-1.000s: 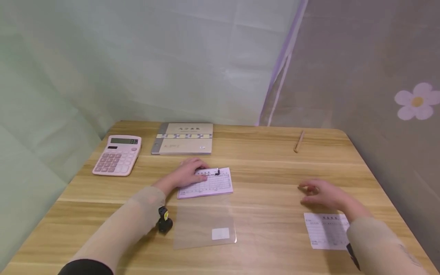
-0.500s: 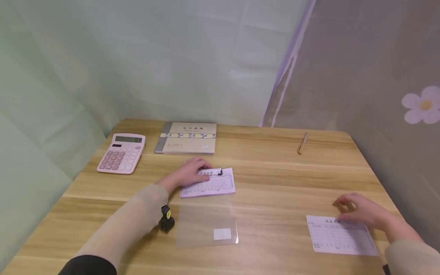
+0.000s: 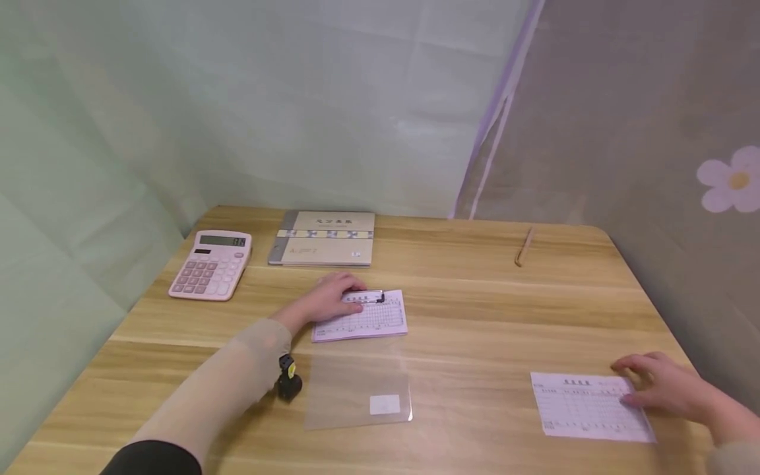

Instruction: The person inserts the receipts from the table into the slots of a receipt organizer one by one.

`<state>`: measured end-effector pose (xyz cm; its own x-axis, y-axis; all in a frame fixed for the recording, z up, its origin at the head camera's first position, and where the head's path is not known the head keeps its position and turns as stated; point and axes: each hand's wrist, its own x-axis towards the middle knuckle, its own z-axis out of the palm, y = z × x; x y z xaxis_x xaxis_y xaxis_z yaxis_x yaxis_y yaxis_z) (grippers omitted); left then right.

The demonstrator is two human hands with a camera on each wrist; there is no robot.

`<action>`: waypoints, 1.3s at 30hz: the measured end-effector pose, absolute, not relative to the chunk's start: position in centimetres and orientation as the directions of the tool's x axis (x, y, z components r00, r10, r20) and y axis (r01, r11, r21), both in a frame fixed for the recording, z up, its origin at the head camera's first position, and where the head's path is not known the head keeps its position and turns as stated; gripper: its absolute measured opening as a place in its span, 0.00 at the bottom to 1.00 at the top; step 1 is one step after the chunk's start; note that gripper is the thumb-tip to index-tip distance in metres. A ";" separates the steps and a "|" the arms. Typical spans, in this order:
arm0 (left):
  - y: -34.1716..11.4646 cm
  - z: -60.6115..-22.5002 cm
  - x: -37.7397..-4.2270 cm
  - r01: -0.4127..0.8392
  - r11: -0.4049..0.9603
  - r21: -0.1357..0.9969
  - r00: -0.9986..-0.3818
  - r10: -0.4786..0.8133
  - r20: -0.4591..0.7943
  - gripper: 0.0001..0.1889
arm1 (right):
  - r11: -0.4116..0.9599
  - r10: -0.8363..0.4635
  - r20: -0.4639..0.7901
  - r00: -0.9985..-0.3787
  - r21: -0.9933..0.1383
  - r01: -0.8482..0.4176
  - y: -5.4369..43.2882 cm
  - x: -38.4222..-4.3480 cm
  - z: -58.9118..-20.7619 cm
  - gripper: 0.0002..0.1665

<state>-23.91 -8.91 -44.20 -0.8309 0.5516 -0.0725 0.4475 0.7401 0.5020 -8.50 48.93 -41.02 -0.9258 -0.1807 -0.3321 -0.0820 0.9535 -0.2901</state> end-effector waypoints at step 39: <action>-9.0 -44.8 -24.0 0.463 0.748 0.475 -0.826 0.558 -0.073 0.24 | 0.908 -0.255 -0.179 -0.950 -0.382 -0.172 43.3 -11.8 -41.1 0.25</action>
